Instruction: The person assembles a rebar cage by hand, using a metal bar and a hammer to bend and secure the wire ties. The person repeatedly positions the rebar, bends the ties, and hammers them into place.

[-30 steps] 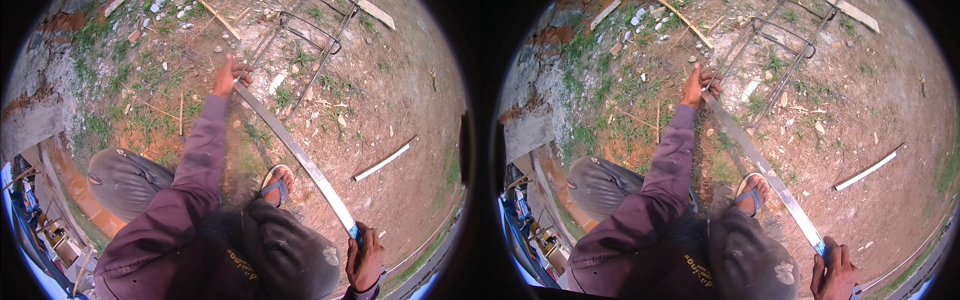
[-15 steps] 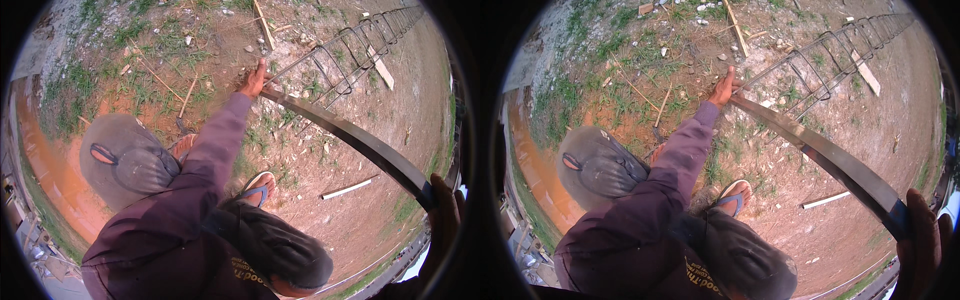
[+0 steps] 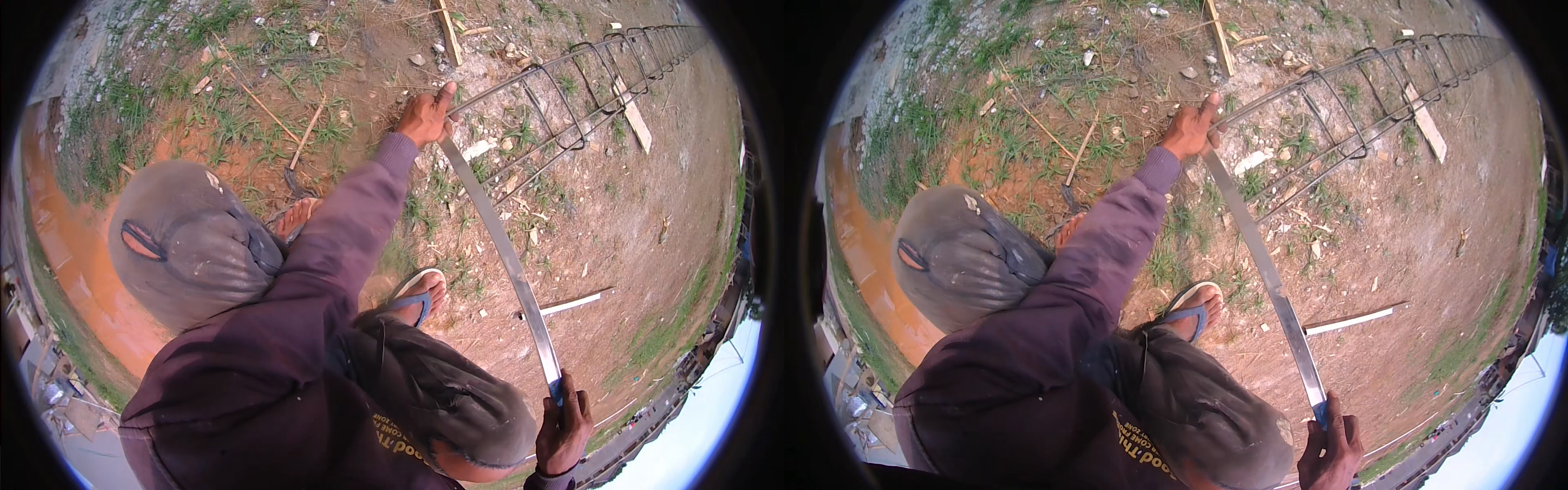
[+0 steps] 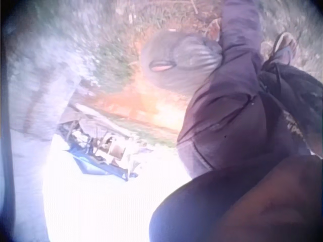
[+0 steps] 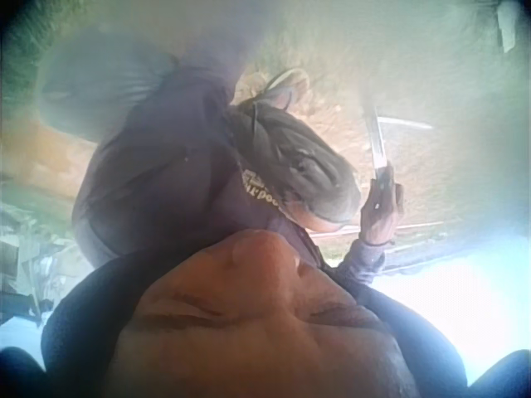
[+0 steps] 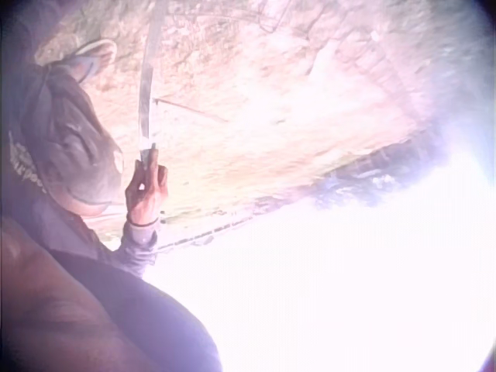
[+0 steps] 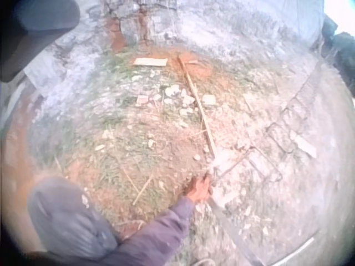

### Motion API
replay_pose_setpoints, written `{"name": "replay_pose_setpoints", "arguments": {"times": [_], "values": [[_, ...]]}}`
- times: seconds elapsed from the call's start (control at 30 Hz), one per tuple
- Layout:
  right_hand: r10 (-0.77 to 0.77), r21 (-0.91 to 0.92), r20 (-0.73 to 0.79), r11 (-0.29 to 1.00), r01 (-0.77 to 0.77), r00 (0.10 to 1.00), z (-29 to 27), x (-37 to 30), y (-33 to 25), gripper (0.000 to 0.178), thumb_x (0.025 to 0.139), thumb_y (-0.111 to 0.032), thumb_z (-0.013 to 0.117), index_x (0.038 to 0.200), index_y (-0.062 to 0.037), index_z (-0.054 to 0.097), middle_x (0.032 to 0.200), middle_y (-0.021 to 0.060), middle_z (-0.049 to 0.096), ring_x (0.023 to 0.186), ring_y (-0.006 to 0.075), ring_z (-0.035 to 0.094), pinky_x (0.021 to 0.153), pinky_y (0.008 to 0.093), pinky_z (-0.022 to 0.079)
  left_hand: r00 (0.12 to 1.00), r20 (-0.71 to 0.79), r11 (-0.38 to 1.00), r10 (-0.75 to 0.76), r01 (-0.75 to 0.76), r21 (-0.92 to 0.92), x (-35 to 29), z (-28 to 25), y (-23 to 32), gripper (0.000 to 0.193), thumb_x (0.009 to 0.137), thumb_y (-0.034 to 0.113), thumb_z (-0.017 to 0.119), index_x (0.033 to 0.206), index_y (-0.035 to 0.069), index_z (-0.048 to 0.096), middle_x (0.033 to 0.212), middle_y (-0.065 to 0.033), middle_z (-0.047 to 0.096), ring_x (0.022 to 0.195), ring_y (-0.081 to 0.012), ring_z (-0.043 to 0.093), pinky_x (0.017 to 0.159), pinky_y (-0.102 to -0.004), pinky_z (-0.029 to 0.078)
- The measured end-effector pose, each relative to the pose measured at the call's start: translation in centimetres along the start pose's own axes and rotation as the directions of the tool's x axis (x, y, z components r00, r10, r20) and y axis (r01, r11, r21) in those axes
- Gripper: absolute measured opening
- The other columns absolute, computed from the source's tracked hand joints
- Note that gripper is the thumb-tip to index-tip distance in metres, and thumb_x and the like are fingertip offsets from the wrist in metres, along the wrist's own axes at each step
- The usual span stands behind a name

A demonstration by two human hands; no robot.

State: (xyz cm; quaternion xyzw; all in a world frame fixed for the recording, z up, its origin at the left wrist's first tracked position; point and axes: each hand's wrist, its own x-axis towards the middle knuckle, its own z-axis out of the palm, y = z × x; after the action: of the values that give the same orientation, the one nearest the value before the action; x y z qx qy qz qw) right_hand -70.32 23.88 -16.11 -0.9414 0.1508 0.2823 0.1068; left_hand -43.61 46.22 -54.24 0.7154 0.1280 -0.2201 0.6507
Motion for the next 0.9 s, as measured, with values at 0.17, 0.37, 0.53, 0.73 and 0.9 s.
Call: {"name": "replay_pose_setpoints", "arguments": {"times": [0.17,0.37,0.53,0.73,0.9], "values": [[-0.047,0.226,-0.103,0.972,0.069,0.994,16.1,0.0,9.0,0.048,0.087,-0.015,0.066,0.133,-0.0054,0.056,0.079,0.0128,0.054,0.065,0.0221,0.053,0.059,0.0362,0.046,0.995,-0.016,0.969,0.103,-0.097,0.229,-0.4,0.2,1.0,0.088,0.087,0.079,0.027,0.069,0.005,0.070,0.051,-0.0044,0.061,0.056,-0.0176,0.065,0.062,-0.0356,0.053],[-0.098,0.341,-0.279,0.920,0.194,0.955,27.9,4.3,14.0,0.047,0.089,-0.010,0.062,0.135,-0.0082,0.054,0.086,0.0160,0.055,0.074,0.0304,0.057,0.065,0.0378,0.048,0.991,0.008,0.968,0.137,-0.135,0.210,-0.5,0.2,0.1,0.088,0.090,0.077,0.025,0.084,0.002,0.071,0.055,-0.0052,0.060,0.056,-0.0162,0.059,0.063,-0.0330,0.048],[-0.151,0.234,-0.341,0.942,0.239,0.928,30.7,6.8,16.8,0.044,0.091,-0.012,0.058,0.134,-0.0074,0.052,0.089,0.0168,0.055,0.077,0.0336,0.057,0.066,0.0401,0.047,0.972,0.041,0.973,0.230,-0.229,-0.030,-0.5,0.4,-2.0,0.082,0.094,0.069,0.020,0.096,0.004,0.070,0.063,-0.0037,0.062,0.062,-0.0155,0.060,0.067,-0.0307,0.047],[-0.128,0.248,-0.339,0.943,0.220,0.932,31.0,7.5,17.4,0.026,0.093,-0.024,0.056,0.107,-0.0015,0.055,0.086,0.0180,0.055,0.077,0.0366,0.058,0.062,0.0428,0.045,0.965,-0.079,0.968,0.249,-0.249,0.011,-1.8,0.9,-4.2,0.075,0.097,0.061,0.023,0.096,0.003,0.071,0.077,-0.0048,0.066,0.075,-0.0151,0.060,0.071,-0.0306,0.046],[-0.077,0.248,-0.316,0.955,0.161,0.945,28.2,5.8,17.7,0.027,0.094,-0.026,0.055,0.103,-0.0007,0.055,0.082,0.0168,0.055,0.072,0.0368,0.058,0.061,0.0422,0.045,0.963,-0.136,0.971,0.233,-0.239,-0.026,-2.0,1.9,-4.2,0.073,0.097,0.061,0.025,0.099,0.005,0.072,0.077,-0.0036,0.062,0.069,-0.0131,0.054,0.066,-0.0275,0.042]]}}
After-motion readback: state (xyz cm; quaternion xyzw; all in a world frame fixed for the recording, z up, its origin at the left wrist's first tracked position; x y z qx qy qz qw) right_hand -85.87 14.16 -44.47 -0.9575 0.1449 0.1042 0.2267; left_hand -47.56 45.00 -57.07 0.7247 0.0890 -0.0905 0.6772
